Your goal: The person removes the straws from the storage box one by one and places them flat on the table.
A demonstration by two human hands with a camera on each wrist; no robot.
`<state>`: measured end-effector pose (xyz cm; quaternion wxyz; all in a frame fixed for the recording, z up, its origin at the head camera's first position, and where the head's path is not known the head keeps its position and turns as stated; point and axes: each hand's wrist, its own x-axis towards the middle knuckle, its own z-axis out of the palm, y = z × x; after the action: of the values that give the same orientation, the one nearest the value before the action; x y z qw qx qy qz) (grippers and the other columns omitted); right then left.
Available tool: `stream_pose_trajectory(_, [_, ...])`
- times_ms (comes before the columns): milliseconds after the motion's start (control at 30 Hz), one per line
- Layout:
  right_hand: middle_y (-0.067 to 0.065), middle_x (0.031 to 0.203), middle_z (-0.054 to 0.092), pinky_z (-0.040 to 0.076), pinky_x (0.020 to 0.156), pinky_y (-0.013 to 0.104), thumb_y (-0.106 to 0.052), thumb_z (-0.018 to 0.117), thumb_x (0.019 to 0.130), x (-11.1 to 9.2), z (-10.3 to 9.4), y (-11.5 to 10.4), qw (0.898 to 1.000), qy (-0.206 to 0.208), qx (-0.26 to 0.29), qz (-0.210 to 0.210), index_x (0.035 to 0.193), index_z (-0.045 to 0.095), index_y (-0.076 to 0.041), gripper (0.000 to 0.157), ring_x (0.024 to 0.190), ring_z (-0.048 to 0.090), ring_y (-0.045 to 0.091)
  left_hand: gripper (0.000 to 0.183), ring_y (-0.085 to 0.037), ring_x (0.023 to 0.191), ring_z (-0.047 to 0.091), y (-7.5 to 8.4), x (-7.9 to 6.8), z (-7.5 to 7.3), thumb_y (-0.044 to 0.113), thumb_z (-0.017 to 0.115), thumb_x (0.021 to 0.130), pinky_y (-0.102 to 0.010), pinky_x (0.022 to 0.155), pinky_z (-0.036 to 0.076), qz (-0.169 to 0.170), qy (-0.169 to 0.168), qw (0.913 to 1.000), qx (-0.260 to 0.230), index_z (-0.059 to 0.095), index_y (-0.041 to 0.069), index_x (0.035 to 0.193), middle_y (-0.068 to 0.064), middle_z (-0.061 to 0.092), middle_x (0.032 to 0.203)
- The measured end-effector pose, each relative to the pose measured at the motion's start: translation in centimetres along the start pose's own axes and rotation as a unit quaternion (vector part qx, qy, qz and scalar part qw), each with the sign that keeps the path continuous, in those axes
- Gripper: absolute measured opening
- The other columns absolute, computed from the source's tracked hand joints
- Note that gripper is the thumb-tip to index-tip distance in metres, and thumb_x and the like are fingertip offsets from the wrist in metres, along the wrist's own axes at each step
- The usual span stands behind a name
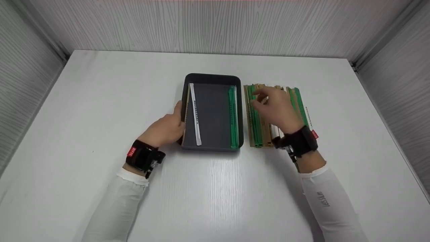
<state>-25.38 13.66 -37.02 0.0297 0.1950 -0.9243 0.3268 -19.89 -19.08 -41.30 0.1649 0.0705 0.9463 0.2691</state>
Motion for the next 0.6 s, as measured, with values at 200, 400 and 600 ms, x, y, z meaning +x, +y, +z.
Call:
stream_pose_trajectory(200, [0.012,0.106,0.071,0.046,0.062,0.031,-0.017,0.065,0.103,2.4,2.8,-4.3,0.998,-0.041,0.029,-0.027,0.13,0.069,-0.001,0.032,0.067,0.058,0.019,0.077,-0.02,0.06,0.056,-0.1,0.0,0.0,0.017,0.038,0.104,-0.034,0.056,0.046,0.011,-0.003,0.9999,0.013,-0.006,-0.007,0.162,-0.007,0.06,0.07])
stream_pose_trajectory(400, [0.014,0.109,0.073,0.055,0.077,0.034,-0.014,0.066,0.1,4.9,6.8,-7.4,0.996,-0.083,0.017,-0.039,0.127,0.07,0.002,0.031,0.086,0.067,0.021,0.076,-0.02,0.061,0.057,-0.1,0.0,0.3,0.017,0.04,0.105,-0.035,0.057,0.046,0.003,0.003,0.9998,0.017,-0.004,-0.007,0.163,-0.008,0.062,0.073])
stream_pose_trajectory(600, [0.011,0.096,0.073,0.055,0.069,0.032,-0.009,0.065,0.095,6.3,10.3,-9.0,0.991,-0.128,-0.032,-0.009,0.114,0.074,0.001,0.023,0.077,0.066,0.019,0.077,-0.023,0.064,0.059,0.0,0.1,0.3,0.018,0.042,0.105,-0.037,0.06,0.047,0.014,0.008,0.9996,0.024,-0.003,-0.008,0.162,-0.009,0.062,0.075])
